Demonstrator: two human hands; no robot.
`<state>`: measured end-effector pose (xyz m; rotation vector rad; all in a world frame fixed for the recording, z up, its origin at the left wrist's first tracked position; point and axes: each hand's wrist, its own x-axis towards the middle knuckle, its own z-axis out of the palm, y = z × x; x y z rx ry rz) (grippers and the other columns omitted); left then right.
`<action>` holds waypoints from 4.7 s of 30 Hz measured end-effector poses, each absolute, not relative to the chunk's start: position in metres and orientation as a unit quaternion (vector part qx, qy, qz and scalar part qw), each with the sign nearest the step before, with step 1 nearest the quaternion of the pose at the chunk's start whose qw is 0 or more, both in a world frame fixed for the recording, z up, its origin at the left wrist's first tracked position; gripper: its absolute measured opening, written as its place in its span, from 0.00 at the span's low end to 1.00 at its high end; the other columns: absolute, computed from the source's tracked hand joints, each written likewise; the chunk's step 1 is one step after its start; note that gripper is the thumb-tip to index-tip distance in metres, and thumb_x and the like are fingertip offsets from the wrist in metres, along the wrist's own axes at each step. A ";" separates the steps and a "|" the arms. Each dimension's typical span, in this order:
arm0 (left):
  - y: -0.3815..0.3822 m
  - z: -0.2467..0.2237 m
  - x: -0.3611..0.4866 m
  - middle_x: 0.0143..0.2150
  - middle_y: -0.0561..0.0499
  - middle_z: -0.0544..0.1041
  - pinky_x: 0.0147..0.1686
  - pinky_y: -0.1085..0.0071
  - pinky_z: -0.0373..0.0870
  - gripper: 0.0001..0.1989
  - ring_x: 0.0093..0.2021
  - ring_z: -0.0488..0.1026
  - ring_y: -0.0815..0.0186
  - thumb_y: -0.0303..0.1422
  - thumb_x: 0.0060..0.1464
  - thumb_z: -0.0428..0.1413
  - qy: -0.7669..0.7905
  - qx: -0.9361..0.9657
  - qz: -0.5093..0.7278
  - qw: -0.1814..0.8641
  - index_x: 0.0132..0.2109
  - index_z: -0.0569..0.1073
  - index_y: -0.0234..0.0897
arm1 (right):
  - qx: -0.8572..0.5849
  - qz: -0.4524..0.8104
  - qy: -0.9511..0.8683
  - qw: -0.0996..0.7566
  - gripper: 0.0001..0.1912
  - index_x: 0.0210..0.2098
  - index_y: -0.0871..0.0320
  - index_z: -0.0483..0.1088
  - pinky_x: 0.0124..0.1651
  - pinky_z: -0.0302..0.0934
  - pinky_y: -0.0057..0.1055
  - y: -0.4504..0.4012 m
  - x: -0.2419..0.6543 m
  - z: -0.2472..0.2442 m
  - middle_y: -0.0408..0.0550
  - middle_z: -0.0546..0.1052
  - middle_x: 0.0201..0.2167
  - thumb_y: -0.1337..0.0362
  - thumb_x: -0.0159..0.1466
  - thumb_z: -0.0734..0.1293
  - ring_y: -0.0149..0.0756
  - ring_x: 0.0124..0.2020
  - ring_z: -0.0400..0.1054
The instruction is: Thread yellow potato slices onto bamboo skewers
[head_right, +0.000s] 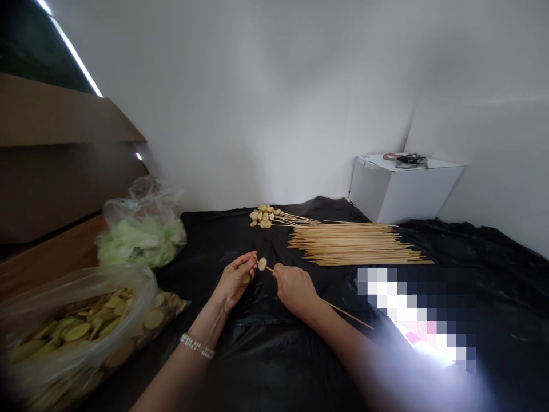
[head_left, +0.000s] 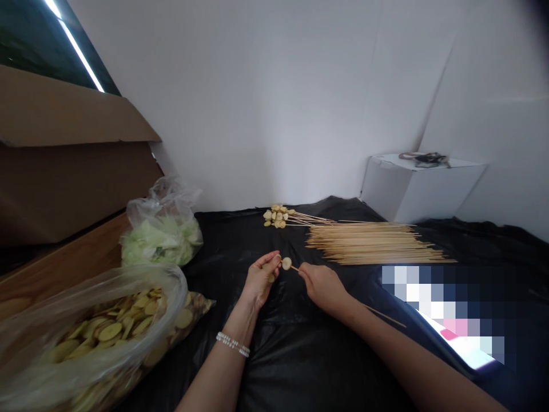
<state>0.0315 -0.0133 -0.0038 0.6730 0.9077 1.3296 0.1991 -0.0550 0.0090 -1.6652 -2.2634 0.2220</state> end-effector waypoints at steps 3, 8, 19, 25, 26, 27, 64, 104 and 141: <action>-0.013 -0.006 0.031 0.32 0.46 0.77 0.24 0.84 0.68 0.15 0.27 0.72 0.75 0.23 0.39 0.66 0.398 0.301 0.578 0.646 0.38 0.77 0.28 | -0.584 0.091 -0.793 0.147 0.14 0.38 0.56 0.67 0.35 0.51 0.26 -0.055 0.199 0.010 0.48 0.77 0.35 0.62 0.69 0.52 0.33 0.37 0.71; -0.012 -0.008 0.031 0.33 0.46 0.78 0.23 0.84 0.67 0.16 0.26 0.72 0.76 0.24 0.38 0.67 0.405 0.314 0.571 0.642 0.38 0.77 0.30 | -0.583 0.081 -0.791 0.166 0.14 0.37 0.56 0.68 0.37 0.52 0.26 -0.055 0.200 0.009 0.47 0.77 0.36 0.63 0.68 0.53 0.33 0.38 0.71; -0.014 -0.007 0.031 0.30 0.47 0.77 0.21 0.85 0.65 0.18 0.24 0.71 0.76 0.27 0.36 0.68 0.425 0.323 0.550 0.643 0.38 0.77 0.29 | -0.582 0.066 -0.796 0.151 0.14 0.37 0.56 0.67 0.34 0.50 0.26 -0.055 0.201 0.009 0.48 0.77 0.35 0.62 0.68 0.52 0.33 0.36 0.71; -0.014 -0.001 0.027 0.31 0.47 0.77 0.21 0.84 0.65 0.15 0.25 0.72 0.75 0.25 0.39 0.67 0.431 0.310 0.550 0.645 0.39 0.77 0.30 | -0.576 0.082 -0.795 0.171 0.15 0.37 0.55 0.68 0.33 0.50 0.26 -0.053 0.202 0.007 0.46 0.78 0.35 0.60 0.68 0.52 0.33 0.36 0.71; -0.014 0.000 0.027 0.31 0.47 0.77 0.21 0.84 0.66 0.15 0.26 0.72 0.75 0.25 0.39 0.66 0.426 0.307 0.552 0.648 0.39 0.77 0.30 | -0.577 0.081 -0.794 0.173 0.15 0.37 0.55 0.68 0.33 0.50 0.26 -0.053 0.202 0.007 0.46 0.78 0.35 0.60 0.68 0.52 0.33 0.36 0.71; -0.014 0.000 0.026 0.31 0.47 0.77 0.22 0.84 0.66 0.16 0.26 0.72 0.75 0.25 0.40 0.66 0.418 0.306 0.554 0.652 0.39 0.77 0.30 | -0.576 0.081 -0.794 0.176 0.15 0.37 0.54 0.68 0.33 0.50 0.26 -0.053 0.202 0.007 0.46 0.78 0.35 0.60 0.68 0.52 0.33 0.36 0.71; -0.019 -0.002 0.035 0.25 0.52 0.72 0.22 0.85 0.64 0.14 0.25 0.69 0.77 0.32 0.37 0.68 0.413 0.338 0.524 0.664 0.32 0.74 0.31 | -0.570 0.097 -0.796 0.177 0.15 0.39 0.54 0.68 0.36 0.52 0.26 -0.056 0.199 0.013 0.45 0.77 0.37 0.60 0.69 0.52 0.32 0.40 0.70; -0.016 0.005 0.033 0.26 0.53 0.70 0.18 0.86 0.67 0.08 0.23 0.70 0.77 0.21 0.51 0.58 0.360 0.126 0.521 0.764 0.41 0.74 0.32 | -0.582 0.068 -0.795 0.157 0.16 0.40 0.55 0.69 0.35 0.53 0.25 -0.056 0.196 0.008 0.46 0.77 0.38 0.62 0.69 0.51 0.33 0.40 0.70; -0.014 0.002 0.031 0.33 0.49 0.74 0.12 0.85 0.60 0.16 0.20 0.67 0.76 0.41 0.55 0.54 0.362 0.144 0.517 0.762 0.45 0.72 0.34 | -0.574 0.054 -0.794 0.190 0.15 0.37 0.55 0.68 0.31 0.48 0.27 -0.054 0.194 0.001 0.44 0.77 0.36 0.62 0.69 0.52 0.32 0.36 0.70</action>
